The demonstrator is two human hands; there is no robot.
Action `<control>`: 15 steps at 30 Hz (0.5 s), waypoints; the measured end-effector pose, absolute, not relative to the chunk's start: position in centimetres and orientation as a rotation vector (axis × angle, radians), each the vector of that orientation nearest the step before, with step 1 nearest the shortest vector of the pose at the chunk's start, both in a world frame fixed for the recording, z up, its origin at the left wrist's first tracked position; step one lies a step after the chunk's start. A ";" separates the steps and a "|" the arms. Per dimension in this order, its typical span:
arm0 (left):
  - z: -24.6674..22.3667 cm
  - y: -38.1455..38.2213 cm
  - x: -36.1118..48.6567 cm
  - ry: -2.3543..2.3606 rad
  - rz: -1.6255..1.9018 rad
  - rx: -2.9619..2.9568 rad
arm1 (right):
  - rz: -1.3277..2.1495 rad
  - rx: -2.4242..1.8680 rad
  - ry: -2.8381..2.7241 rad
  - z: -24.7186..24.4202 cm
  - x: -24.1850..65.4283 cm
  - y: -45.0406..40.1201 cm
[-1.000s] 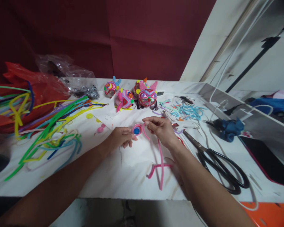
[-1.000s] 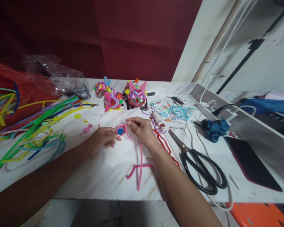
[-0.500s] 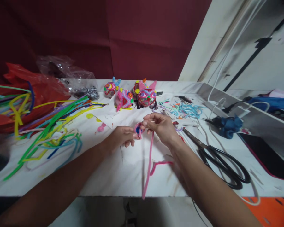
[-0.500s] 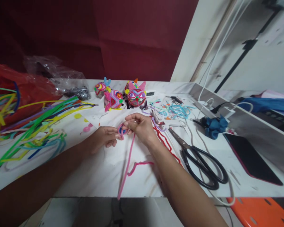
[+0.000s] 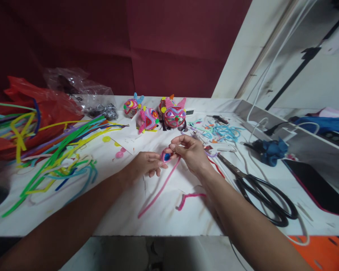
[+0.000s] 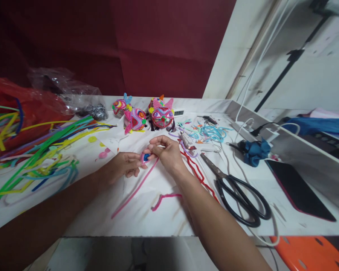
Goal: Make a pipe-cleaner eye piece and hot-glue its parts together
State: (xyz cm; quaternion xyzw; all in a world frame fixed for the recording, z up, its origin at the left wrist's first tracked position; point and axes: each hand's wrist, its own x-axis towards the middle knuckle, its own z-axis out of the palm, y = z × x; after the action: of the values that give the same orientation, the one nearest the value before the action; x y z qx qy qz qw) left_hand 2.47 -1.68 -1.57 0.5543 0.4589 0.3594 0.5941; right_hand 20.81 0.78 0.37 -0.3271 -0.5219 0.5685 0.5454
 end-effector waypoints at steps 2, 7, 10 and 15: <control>-1.7 -1.6 2.5 1.077 0.834 1.293 | 1.354 -0.784 -1.230 0.3 20.8 0.8; -1.9 -1.6 2.4 1.088 0.818 1.305 | 1.353 -0.784 -1.205 0.3 20.6 0.7; -2.0 -1.7 2.3 1.083 0.819 1.311 | 1.365 -0.789 -1.199 0.2 20.4 0.7; -1.8 -1.8 2.5 1.068 0.845 1.295 | 1.368 -0.798 -1.196 -0.1 20.4 0.7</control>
State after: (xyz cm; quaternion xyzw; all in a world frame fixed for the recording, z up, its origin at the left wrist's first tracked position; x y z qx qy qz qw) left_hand 2.51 -1.80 -1.77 0.5562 0.4587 0.3629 0.5903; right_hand 20.35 0.67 -0.05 -0.3366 -0.5045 0.5771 0.5469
